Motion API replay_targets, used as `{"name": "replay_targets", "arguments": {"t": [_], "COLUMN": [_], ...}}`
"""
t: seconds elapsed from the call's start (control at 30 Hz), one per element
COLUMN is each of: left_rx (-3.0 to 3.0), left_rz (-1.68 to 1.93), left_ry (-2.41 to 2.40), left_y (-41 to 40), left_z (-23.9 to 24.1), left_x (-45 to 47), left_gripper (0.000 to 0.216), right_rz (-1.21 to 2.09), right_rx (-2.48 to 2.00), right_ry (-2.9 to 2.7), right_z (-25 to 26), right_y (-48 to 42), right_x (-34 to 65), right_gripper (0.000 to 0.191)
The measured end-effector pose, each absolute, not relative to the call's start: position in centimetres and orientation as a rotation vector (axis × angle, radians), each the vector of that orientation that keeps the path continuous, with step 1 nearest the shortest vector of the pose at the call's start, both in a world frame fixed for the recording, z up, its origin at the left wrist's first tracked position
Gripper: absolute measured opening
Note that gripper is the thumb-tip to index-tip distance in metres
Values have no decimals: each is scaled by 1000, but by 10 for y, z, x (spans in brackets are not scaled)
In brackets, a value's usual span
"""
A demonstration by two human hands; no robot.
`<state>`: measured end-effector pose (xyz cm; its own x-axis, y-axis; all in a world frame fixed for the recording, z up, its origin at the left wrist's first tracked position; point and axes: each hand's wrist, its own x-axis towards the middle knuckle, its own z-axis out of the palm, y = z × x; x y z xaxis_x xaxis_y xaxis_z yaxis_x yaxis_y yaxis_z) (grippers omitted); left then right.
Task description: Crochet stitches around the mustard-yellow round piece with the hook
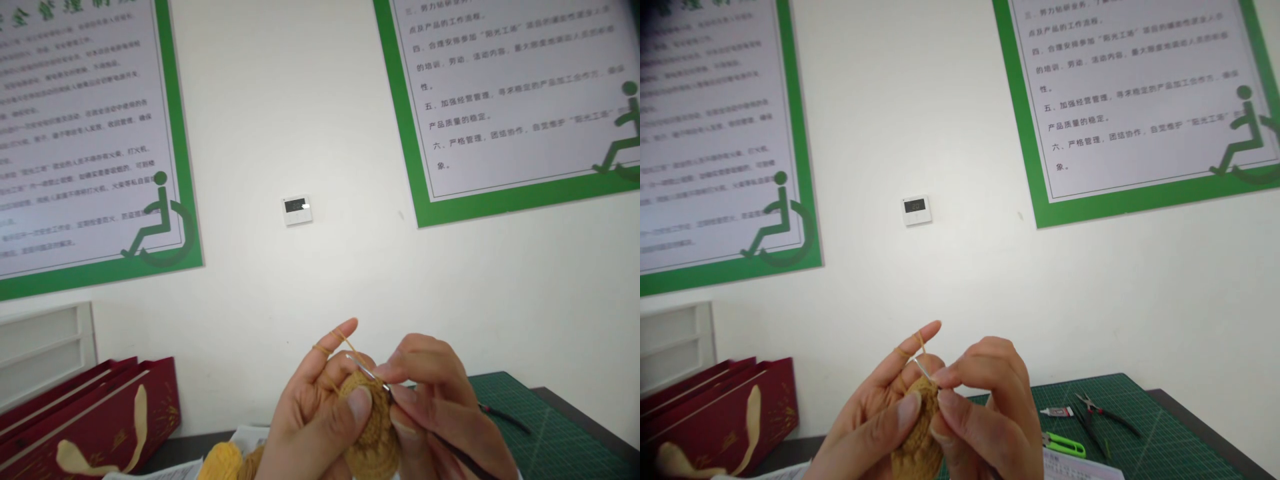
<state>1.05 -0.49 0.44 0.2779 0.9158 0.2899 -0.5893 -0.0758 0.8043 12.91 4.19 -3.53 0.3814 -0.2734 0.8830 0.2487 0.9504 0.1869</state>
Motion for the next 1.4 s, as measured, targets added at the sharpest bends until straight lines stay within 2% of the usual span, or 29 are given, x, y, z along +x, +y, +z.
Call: {"name": "replay_targets", "arguments": {"t": [0.13, 0.23, 0.3, 0.47, 0.6, 0.87, 1.07, 1.17, 1.4], "left_rx": [992, 1049, 1116, 1165, 1189, 1172, 1249, 1257, 1211], "left_rz": [1309, 1421, 1530, 1539, 1469, 1350, 1437, 1494, 1567], "left_ry": [477, 483, 468, 463, 483, 488, 467, 476, 515], "left_y": [-5, -7, -9, -8, -7, -8, -3, -2, -2], "left_z": [5, 5, 4, 2, 5, 10, 6, 4, 2], "left_x": [14, 18, 19, 14, 6, -2, 6, 8, 9], "left_gripper": [58, 62, 66, 79, 75, 59, 40, 40, 44], "right_rz": [-470, -530, -459, -79, 138, 833, 1276, 1221, 697], "right_rx": [-70, -98, -89, -100, -79, -61, -64, -59, -25], "right_ry": [-1048, -1043, -1097, -1298, -1218, -1103, -1027, -1070, -1175], "right_z": [-44, -44, -42, -38, -34, -28, -23, -25, -35], "right_y": [45, 45, 45, 39, 32, 28, 28, 31, 37], "right_x": [126, 127, 128, 134, 137, 139, 134, 130, 127], "right_gripper": [37, 38, 36, 18, 10, 24, 35, 32, 10]}}
